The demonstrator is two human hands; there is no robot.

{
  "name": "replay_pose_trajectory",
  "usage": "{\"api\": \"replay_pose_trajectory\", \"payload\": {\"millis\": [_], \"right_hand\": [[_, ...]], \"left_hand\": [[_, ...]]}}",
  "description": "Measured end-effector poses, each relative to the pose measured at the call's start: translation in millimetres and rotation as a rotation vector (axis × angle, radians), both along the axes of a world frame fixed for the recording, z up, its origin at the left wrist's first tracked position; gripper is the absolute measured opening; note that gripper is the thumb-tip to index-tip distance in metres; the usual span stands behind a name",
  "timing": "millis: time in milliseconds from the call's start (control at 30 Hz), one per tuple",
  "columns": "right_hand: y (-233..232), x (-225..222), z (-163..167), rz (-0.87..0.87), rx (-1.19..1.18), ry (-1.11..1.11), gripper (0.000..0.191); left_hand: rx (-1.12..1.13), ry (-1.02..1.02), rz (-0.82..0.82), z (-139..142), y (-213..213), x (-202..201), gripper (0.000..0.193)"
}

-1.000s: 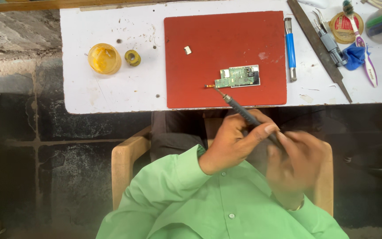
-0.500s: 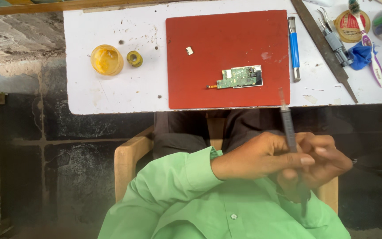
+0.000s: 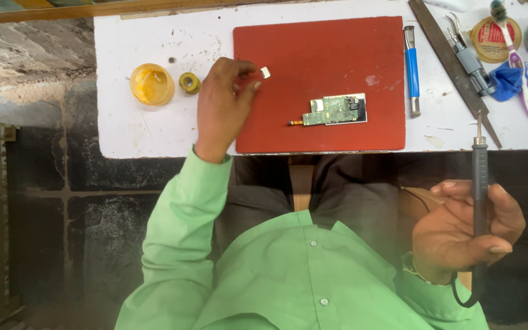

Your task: The person cleans a circuit board with a toothbrush, then uses a soldering iron and tweezers to work on the board. They apply flux and solder to specific points, reposition the board, and continue soldering while holding the board steady.

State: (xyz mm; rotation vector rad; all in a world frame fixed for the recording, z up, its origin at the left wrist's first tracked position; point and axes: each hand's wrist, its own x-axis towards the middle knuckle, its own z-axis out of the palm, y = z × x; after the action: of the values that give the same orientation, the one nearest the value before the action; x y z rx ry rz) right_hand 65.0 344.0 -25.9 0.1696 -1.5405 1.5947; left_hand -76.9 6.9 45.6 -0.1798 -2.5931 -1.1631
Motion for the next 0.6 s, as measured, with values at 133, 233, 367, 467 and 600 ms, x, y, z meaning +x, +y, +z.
{"api": "replay_pose_trajectory", "payload": {"millis": [133, 233, 367, 467, 600], "right_hand": [[-1.8, -4.5, 3.8, -0.011, 0.039, -0.006, 0.062], [-2.7, -5.3, 4.7, 0.001, 0.089, 0.009, 0.061], [-4.2, -6.0, 3.8, 0.022, 0.096, -0.003, 0.061], [-6.0, -5.3, 3.5, 0.022, 0.085, -0.012, 0.061], [-10.3, 0.7, 3.5, 0.092, 0.042, -0.045, 0.060]], "left_hand": [[-0.047, 0.011, -0.028, -15.9, -10.0, -17.7, 0.029], [-0.083, 0.035, -0.014, -22.3, -7.2, -21.2, 0.031], [-0.132, 0.049, 0.026, -23.0, -2.9, -23.9, 0.028], [-0.190, 0.066, 0.052, -23.3, -0.7, -23.0, 0.023], [-0.127, 0.090, 0.024, -24.9, -1.8, -21.2, 0.019]]}}
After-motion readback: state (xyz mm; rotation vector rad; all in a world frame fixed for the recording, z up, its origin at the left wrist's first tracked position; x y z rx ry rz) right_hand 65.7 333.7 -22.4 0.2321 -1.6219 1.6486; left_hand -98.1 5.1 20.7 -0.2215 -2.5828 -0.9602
